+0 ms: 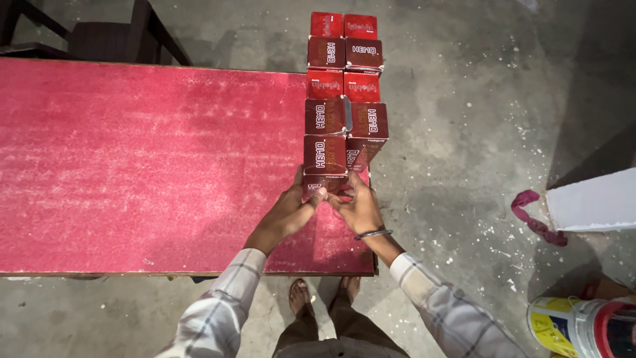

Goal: The person picks up several red boxes of syrup from a shelf and stacks them into a larger pile on a pink table.

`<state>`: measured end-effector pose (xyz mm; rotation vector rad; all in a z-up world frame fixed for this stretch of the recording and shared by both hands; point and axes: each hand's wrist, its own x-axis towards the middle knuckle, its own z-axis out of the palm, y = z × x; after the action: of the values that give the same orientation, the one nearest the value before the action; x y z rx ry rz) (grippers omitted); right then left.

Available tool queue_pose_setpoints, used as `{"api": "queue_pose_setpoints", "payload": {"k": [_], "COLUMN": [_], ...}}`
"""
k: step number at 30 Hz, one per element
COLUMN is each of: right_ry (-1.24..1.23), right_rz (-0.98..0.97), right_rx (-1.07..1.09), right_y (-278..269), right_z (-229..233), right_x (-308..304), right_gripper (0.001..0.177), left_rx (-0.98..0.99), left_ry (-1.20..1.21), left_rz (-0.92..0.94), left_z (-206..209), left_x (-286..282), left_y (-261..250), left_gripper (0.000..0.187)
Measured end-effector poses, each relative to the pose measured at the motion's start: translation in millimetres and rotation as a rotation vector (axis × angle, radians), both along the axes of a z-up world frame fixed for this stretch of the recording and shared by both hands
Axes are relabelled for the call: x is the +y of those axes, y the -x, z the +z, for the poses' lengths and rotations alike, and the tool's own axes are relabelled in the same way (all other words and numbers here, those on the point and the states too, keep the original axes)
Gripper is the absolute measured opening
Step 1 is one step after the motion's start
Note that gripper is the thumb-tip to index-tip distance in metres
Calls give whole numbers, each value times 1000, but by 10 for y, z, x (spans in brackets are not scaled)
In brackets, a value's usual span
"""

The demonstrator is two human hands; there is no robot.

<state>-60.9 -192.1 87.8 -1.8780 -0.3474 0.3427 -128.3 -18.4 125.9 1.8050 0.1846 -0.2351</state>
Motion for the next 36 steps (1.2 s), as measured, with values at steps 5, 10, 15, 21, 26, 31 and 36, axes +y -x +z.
{"api": "queue_pose_setpoints", "payload": {"k": [5,10,15,21,26,31,36], "right_ry": [54,-8,143,-205,-409,-579,-585], "right_rz": [-23,90,94,-91,-346,-254,-335], "right_rx": [63,15,9,-163,-238,-359,-483], "right_y": [18,-30,-49,157,561,941,1495], "right_z": [90,31,68,1024,2005,2458,2664], "right_x": [2,-32,-267,-520,-744,-1272,-2193], "right_gripper": [45,54,45,29,39,63,60], "left_rx": [-88,62,102,-394,-603,-557,-562], "left_ry": [34,-37,-233,-24,253,487,505], "left_rz": [-9,-31,-36,436,401,255,107], "left_z": [-102,-198,28,883,1398,1668,1877], "left_x": [-37,79,263,46,-411,-956,-1760], "left_y": [-9,-41,19,223,239,329,464], "left_gripper": [68,79,99,60,63,71,72]}}
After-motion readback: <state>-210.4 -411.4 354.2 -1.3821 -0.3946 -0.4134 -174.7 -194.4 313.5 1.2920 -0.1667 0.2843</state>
